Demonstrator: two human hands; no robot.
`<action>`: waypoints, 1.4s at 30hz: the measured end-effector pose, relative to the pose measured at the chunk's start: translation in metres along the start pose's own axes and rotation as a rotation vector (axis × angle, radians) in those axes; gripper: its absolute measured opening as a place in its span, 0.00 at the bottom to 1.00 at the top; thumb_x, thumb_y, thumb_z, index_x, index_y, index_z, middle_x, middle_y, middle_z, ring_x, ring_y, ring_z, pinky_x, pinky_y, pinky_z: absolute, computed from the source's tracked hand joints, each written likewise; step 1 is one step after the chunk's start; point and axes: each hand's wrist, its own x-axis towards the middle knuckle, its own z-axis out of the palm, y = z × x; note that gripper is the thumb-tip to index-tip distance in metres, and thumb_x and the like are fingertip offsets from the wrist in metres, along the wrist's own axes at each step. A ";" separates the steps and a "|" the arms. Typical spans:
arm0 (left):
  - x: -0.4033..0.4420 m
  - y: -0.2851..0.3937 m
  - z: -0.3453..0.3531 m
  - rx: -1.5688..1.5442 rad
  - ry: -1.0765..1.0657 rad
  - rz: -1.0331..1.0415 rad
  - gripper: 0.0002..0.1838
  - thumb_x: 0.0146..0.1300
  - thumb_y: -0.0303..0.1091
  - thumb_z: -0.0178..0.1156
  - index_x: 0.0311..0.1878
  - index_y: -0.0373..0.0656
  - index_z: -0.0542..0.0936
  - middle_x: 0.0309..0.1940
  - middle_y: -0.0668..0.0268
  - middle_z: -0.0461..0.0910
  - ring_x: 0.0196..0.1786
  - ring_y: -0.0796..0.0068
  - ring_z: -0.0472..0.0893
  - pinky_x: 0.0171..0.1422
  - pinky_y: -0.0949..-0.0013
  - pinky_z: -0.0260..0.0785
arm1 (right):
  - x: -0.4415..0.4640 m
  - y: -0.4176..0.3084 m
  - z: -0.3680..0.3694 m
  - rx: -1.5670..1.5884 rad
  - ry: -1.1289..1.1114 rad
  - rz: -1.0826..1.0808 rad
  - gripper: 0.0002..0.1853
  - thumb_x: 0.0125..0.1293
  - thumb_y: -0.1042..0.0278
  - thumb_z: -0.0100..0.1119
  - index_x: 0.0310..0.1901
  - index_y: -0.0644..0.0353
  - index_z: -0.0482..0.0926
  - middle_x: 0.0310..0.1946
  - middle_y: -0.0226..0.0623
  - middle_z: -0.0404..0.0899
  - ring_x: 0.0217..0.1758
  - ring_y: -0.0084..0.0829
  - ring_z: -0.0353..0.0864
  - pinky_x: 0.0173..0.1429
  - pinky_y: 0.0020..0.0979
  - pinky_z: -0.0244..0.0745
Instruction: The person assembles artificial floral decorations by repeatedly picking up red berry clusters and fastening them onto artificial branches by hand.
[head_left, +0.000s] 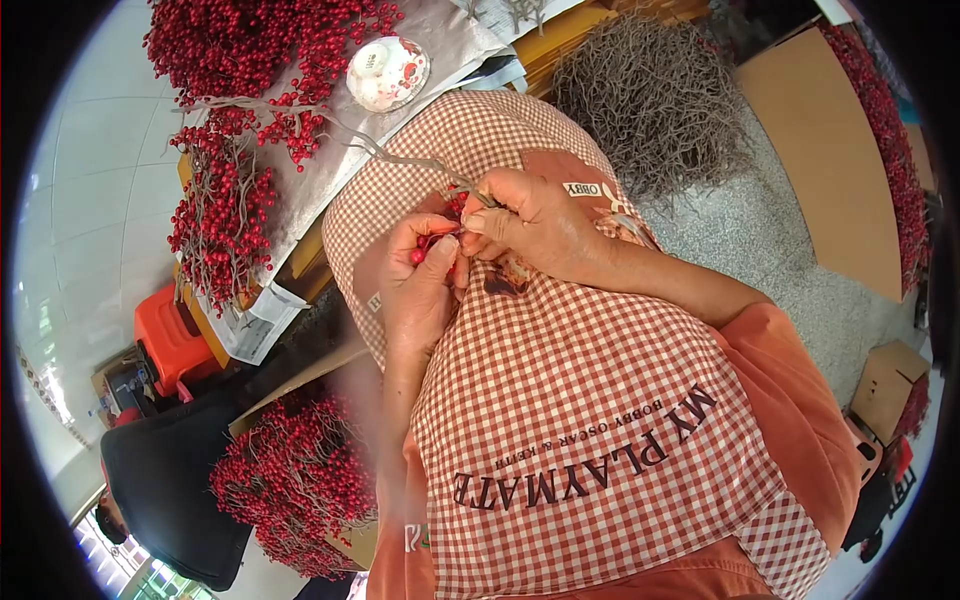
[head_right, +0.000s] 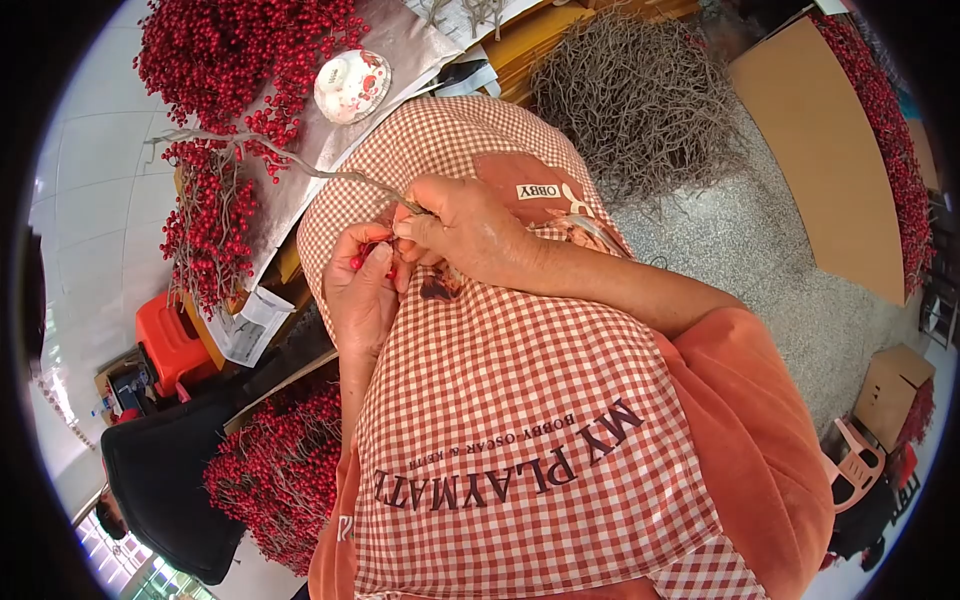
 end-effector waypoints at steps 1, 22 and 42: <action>0.000 0.000 0.000 0.009 0.004 0.004 0.07 0.68 0.26 0.54 0.47 0.39 0.72 0.30 0.65 0.77 0.23 0.81 0.72 0.24 0.80 0.65 | 0.000 0.000 0.000 -0.015 0.011 -0.005 0.07 0.73 0.69 0.49 0.40 0.64 0.71 0.34 0.36 0.80 0.38 0.22 0.82 0.42 0.23 0.80; 0.008 -0.010 0.002 0.153 0.085 0.159 0.06 0.67 0.23 0.56 0.45 0.39 0.73 0.31 0.67 0.75 0.25 0.84 0.71 0.30 0.82 0.64 | 0.008 0.005 0.003 -0.042 0.116 -0.063 0.08 0.72 0.69 0.50 0.42 0.67 0.70 0.33 0.36 0.78 0.38 0.22 0.81 0.43 0.26 0.83; 0.007 -0.015 0.001 0.228 0.073 0.209 0.07 0.66 0.23 0.58 0.45 0.39 0.73 0.31 0.67 0.76 0.25 0.85 0.70 0.30 0.82 0.65 | 0.008 0.011 0.002 -0.254 0.169 -0.198 0.07 0.71 0.71 0.51 0.38 0.67 0.71 0.30 0.35 0.76 0.35 0.21 0.79 0.37 0.24 0.78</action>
